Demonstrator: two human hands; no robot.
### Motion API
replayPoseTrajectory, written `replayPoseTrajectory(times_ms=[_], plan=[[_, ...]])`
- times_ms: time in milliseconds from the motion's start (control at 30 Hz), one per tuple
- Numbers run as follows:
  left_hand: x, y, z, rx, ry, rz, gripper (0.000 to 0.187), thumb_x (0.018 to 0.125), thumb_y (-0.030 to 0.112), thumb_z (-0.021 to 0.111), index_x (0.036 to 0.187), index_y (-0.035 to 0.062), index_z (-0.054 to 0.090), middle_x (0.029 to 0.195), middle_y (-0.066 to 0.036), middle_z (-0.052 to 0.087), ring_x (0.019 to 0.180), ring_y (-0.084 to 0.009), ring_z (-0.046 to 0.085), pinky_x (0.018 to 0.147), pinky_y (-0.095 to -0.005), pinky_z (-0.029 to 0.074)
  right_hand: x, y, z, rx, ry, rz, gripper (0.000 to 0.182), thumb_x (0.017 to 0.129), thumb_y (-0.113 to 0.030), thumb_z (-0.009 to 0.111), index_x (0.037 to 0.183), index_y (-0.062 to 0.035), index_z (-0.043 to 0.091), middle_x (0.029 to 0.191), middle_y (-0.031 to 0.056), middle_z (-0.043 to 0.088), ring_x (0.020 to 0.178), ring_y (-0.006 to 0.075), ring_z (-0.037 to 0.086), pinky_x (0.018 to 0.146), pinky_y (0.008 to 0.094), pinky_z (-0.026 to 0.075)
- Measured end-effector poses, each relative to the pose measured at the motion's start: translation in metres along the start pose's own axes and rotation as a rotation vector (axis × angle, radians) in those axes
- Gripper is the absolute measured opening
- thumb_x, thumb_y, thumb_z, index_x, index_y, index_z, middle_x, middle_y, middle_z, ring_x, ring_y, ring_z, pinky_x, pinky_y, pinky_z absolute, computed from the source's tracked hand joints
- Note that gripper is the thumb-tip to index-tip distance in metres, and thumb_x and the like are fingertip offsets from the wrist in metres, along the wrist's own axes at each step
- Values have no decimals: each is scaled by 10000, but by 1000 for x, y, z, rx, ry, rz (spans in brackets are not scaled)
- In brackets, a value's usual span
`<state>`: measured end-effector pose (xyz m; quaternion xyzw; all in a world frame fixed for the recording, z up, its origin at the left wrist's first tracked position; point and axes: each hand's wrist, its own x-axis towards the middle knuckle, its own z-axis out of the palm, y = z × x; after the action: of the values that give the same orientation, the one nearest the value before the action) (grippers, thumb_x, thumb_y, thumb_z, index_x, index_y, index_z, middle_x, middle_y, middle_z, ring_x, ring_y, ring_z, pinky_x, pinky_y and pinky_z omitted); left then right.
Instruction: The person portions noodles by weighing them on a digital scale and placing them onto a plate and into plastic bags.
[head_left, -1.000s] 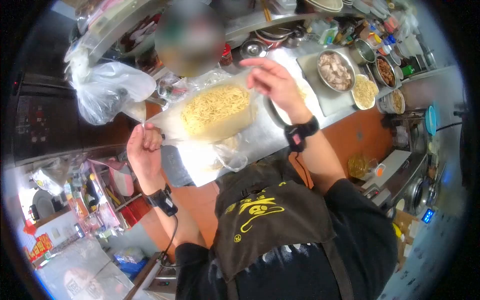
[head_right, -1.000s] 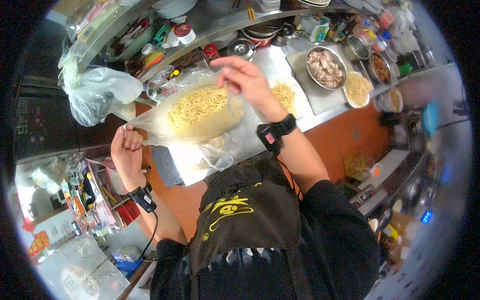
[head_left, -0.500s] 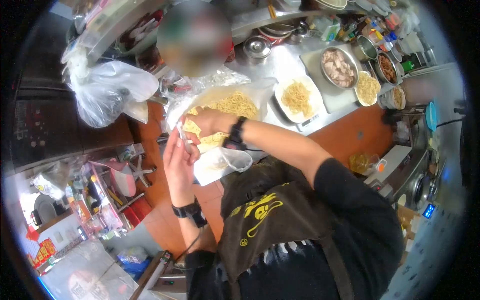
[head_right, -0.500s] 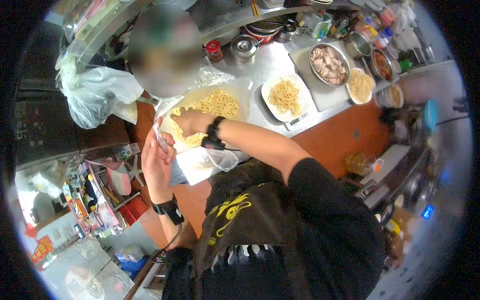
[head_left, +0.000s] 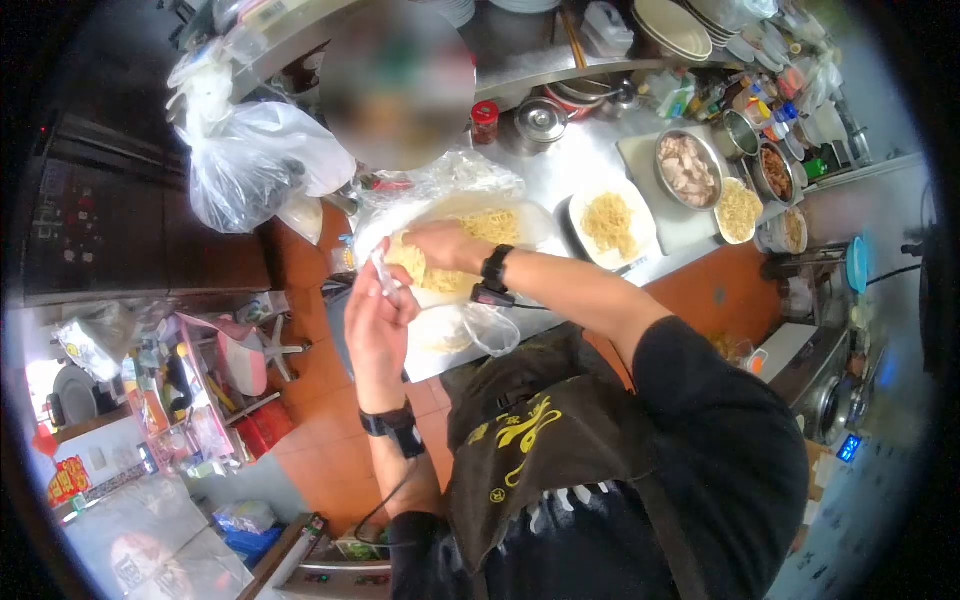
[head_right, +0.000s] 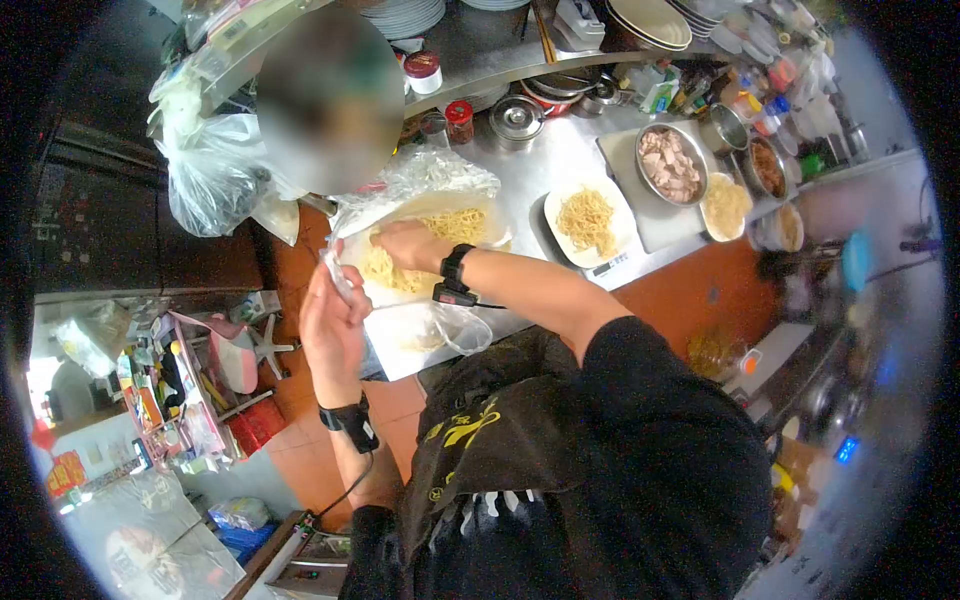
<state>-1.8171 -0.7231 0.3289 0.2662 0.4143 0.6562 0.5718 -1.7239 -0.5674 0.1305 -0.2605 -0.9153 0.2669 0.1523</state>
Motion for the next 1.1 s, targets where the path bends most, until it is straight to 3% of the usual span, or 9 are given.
replayPoseTrajectory(times_ms=[33, 167, 300, 400, 467, 600, 767, 800, 1100], plan=[[6, 5, -4, 32, -8, 26, 742, 963, 443, 546, 1472, -69, 377, 977, -47, 559, 598, -82, 354, 570, -227, 282, -5, -3, -18, 107, 132, -30, 314, 825, -85, 595, 1130, -78, 669, 1098, 181, 669, 1017, 362, 664, 830, 466, 532], [22, 38, 15, 19, -81, 140, 782, 947, 443, 569, 1463, -104, 356, 989, -48, 553, 619, -82, 362, 583, -229, 293, -16, -23, -85, 320, 112, 85, 431, 769, -42, 610, 1197, -79, 643, 1196, 191, 660, 1078, 374, 636, 880, 453, 514], [27, 22, 9, 108, -93, 76, 729, 968, 383, 565, 1489, -73, 339, 998, -62, 556, 623, -88, 389, 578, -228, 317, -33, 17, -34, 214, -76, 261, 478, 757, -8, 610, 1229, -75, 638, 1198, 219, 652, 1121, 390, 611, 919, 442, 498], [26, 8, 4, 86, -91, -3, 689, 987, 340, 552, 1513, -40, 319, 1016, -72, 565, 629, -88, 409, 569, -220, 323, -33, 18, -17, 689, 264, 225, 490, 749, 17, 609, 1228, -79, 650, 1142, 229, 655, 1107, 401, 610, 931, 448, 487], [21, 3, 3, 49, -98, -32, 663, 1006, 319, 537, 1535, -1, 297, 1050, -80, 579, 635, -80, 430, 557, -204, 329, -43, -3, -45, 245, 85, 81, 479, 751, 23, 607, 1214, -87, 663, 1092, 203, 659, 1092, 405, 610, 935, 452, 486], [17, -1, 4, 32, -31, -1, 609, 1004, 228, 516, 1529, -14, 324, 1053, -89, 593, 622, -68, 425, 538, -200, 306, -43, 3, -29, 80, 137, 56, 475, 745, 27, 619, 1203, -88, 673, 1070, 180, 660, 1092, 387, 614, 934, 445, 490], [16, 1, 0, 49, -82, -37, 609, 1021, 294, 513, 1529, 24, 315, 1038, -72, 585, 623, -75, 432, 556, -207, 336, -37, -2, -38, 179, -13, 72, 473, 707, -18, 714, 1172, -108, 702, 1077, 169, 685, 1038, 381, 642, 902, 430, 514], [15, 0, -3, 28, -66, -26, 602, 1024, 288, 507, 1530, 23, 313, 1030, -71, 584, 623, -77, 427, 559, -210, 332, -35, -4, -47, 275, -54, 116, 461, 710, 8, 669, 1162, -79, 696, 1200, 187, 664, 1074, 388, 633, 913, 456, 505], [14, 1, -15, -135, -59, -23, 524, 1032, 199, 484, 1503, 7, 359, 1029, -90, 592, 660, -105, 428, 594, -242, 333, -47, -54, -175, 265, 3, 123, 463, 694, 91, 593, 1118, -50, 716, 1111, 193, 698, 1070, 359, 651, 927, 412, 514]])
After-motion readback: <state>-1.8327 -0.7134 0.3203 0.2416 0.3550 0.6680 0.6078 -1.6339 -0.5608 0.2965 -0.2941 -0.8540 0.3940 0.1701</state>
